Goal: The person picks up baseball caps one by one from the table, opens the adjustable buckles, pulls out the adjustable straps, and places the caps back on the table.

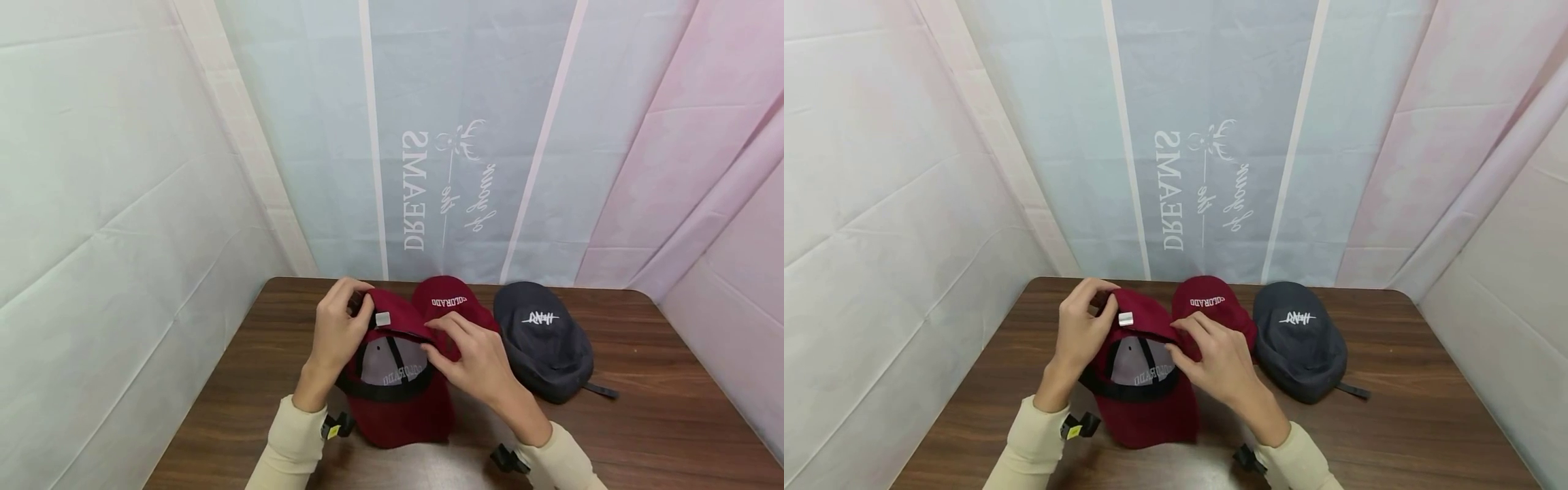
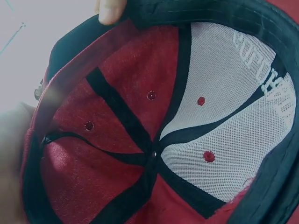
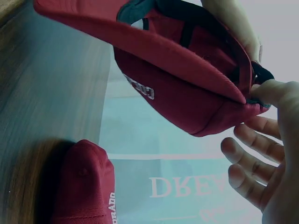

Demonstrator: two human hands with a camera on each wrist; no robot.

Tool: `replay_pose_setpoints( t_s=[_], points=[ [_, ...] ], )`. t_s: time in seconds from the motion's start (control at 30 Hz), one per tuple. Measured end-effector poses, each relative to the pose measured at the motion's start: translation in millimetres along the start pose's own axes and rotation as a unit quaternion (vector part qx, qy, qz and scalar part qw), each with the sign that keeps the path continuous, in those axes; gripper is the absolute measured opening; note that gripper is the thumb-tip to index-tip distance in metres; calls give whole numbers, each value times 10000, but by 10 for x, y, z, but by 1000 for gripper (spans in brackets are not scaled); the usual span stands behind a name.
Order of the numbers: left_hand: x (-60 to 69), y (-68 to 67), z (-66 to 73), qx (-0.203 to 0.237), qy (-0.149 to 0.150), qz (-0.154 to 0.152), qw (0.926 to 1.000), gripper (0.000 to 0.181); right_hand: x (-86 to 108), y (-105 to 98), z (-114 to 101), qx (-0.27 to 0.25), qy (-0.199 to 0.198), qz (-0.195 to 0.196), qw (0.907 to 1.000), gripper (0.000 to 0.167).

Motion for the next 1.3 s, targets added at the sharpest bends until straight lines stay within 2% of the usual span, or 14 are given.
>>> replay_pose_setpoints(
  t_s=[0.27, 0.5, 0.67, 0.97, 1.3],
  points=[
    [-49, -113, -63, -99, 106, 356, 9993, 14, 32, 67, 9, 399, 148, -240, 9988, 30],
    [-67, -173, -105, -70, 19, 492, 9988, 16, 28, 128, 5, 426, 723, -899, 9924, 26],
    [-79, -202, -101, -22, -69, 516, 9986, 16, 23, 168, -13, 463, 756, -1203, 9888, 27],
    [-61, -215, -105, -94, -218, 422, 9988, 13, 0, 220, 24, 238, 574, -831, 9946, 28],
    [-78, -287, -103, 31, -165, 702, 9974, 18, -68, 206, 64, -192, 154, -319, 9992, 31]
  ],
)
Point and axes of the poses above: each hand's wrist, its own x-axis away from the middle knuckle, its own y-axis out of the palm, z = x × y, the point moved 4 cm from there along -x, towards the middle knuckle, and after that the axes turned 9 degrees about -x, right-handed, at the moved point
